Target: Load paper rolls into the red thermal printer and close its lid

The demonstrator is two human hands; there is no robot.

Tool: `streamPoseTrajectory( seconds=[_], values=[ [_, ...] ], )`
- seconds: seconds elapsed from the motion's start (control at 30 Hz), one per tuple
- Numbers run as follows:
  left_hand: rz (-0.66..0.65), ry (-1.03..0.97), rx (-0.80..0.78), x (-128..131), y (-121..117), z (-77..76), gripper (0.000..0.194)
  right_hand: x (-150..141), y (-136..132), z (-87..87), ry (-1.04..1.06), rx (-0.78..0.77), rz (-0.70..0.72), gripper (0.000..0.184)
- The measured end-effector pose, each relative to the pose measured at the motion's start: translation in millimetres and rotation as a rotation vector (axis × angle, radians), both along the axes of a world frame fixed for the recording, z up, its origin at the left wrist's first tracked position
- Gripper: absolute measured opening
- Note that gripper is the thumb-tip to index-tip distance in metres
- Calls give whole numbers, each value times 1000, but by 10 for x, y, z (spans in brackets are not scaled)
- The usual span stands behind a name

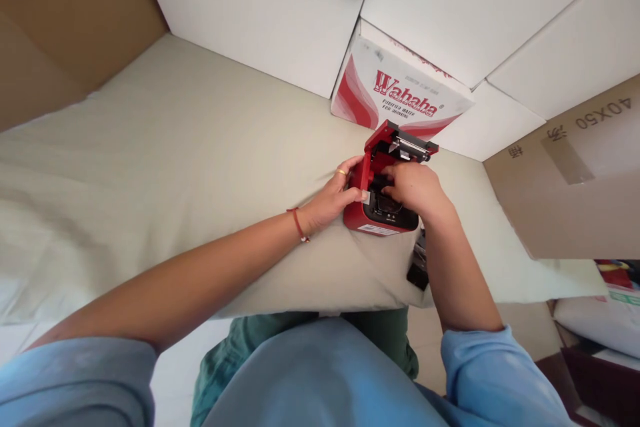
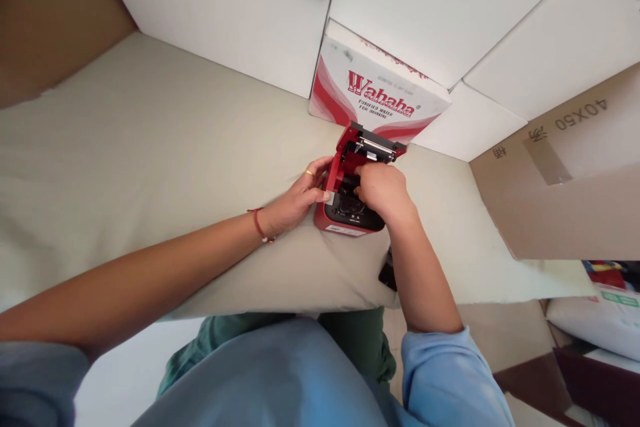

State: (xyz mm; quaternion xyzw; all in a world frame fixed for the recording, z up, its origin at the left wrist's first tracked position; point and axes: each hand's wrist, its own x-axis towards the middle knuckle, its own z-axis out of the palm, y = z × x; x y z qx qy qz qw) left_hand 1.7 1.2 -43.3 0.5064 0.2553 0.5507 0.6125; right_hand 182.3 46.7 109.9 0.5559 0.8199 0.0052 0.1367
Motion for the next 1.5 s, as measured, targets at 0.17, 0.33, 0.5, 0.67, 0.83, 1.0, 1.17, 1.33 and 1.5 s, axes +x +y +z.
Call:
streamPoseTrajectory(
  seconds=[0.17, 0.33, 0.5, 0.67, 0.83, 1.0, 1.17, 1.33, 1.5],
  values=[
    [9, -34, -92, 8, -59, 126, 94, -2, -63, 33, 54, -42, -18, 42],
    [6, -36, -89, 2, -69, 156, 92, 209, -255, 75, 407, -111, -95, 36],
    [-3, -45, -90, 0, -50, 139, 93, 785, -671, 230, 1188, -250, -158, 37],
    [-16, -48, -99, -4, -49, 138, 91, 1595, -974, 226, 1519, -275, -323, 55],
    [-5, -63, -102, -3, -28, 128, 92, 1622, -1070, -210, 1237, -390, -467, 56],
    [2, -77, -108, 2, -11, 112, 94, 1353, -1155, -599, 1124, -376, -391, 56],
    [-14, -63, -109, -12, -27, 127, 93, 1672, -1133, -691, 886, 51, -506, 62],
    [-8, -72, -132, -20, -42, 155, 94, 1926, -1107, -791, 787, 111, -533, 69],
    [-22, -72, -119, -33, -49, 175, 93, 1940, -1128, -915, 773, 106, -564, 74]
  ],
)
